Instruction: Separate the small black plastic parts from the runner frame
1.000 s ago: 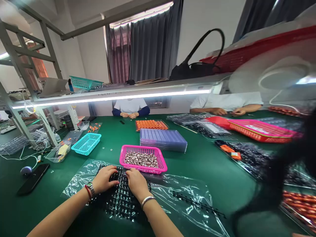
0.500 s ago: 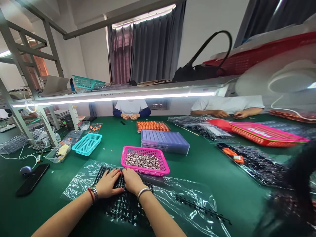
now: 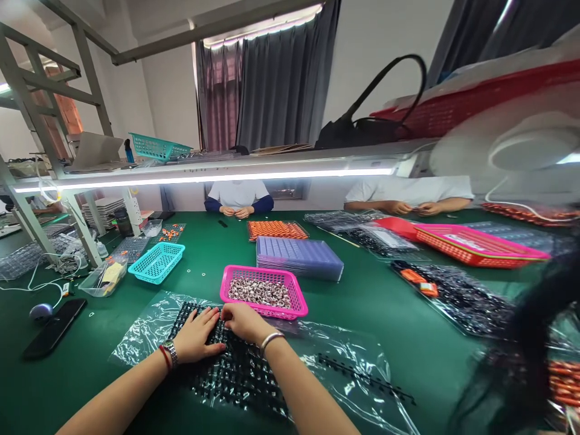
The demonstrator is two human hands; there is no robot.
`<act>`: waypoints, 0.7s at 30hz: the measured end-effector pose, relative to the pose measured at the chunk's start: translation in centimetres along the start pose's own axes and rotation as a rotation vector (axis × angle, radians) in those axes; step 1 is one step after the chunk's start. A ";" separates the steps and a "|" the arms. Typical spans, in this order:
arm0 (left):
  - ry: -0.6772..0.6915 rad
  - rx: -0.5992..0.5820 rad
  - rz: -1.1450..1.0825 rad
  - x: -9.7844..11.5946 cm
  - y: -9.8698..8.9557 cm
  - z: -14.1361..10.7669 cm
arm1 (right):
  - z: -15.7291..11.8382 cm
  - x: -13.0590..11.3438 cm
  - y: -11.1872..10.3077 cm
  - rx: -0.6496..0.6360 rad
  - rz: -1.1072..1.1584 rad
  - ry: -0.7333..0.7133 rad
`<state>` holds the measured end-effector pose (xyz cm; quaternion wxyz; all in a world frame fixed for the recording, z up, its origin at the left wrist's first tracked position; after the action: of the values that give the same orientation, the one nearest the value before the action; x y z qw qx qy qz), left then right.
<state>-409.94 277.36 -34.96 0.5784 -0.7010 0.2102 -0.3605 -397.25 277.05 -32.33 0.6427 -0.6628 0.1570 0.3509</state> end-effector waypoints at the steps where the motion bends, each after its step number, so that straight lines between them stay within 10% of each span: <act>1: 0.000 -0.001 -0.004 0.0 0.0 0.0 | -0.2 -0.1 -0.8 0.017 0.050 -0.010; 11: 0.010 0.079 -0.116 0.9 -2.0 0.0 | -4.8 0.2 -9.1 0.375 0.556 -0.005; 16: 0.100 0.204 -0.707 7.0 -4.5 -2.0 | -9.8 -3.2 -7.3 0.454 0.749 0.038; 21: 0.154 0.003 -1.297 12.5 -1.7 -4.5 | -15.1 -3.6 -3.3 0.517 0.967 0.168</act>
<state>-405.35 265.89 -29.69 0.2276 -0.6568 -0.2152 -0.6860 -393.66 262.02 -28.61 0.5355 -0.3616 0.5750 0.5018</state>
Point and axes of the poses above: each hand's wrist, its own z-axis towards the middle knuckle, its own y-axis out of the palm, x = y × z, the point moved 6 cm from there along z, towards the middle knuckle, and after that the axes turned 2 degrees about -x, right-handed, at the moved point
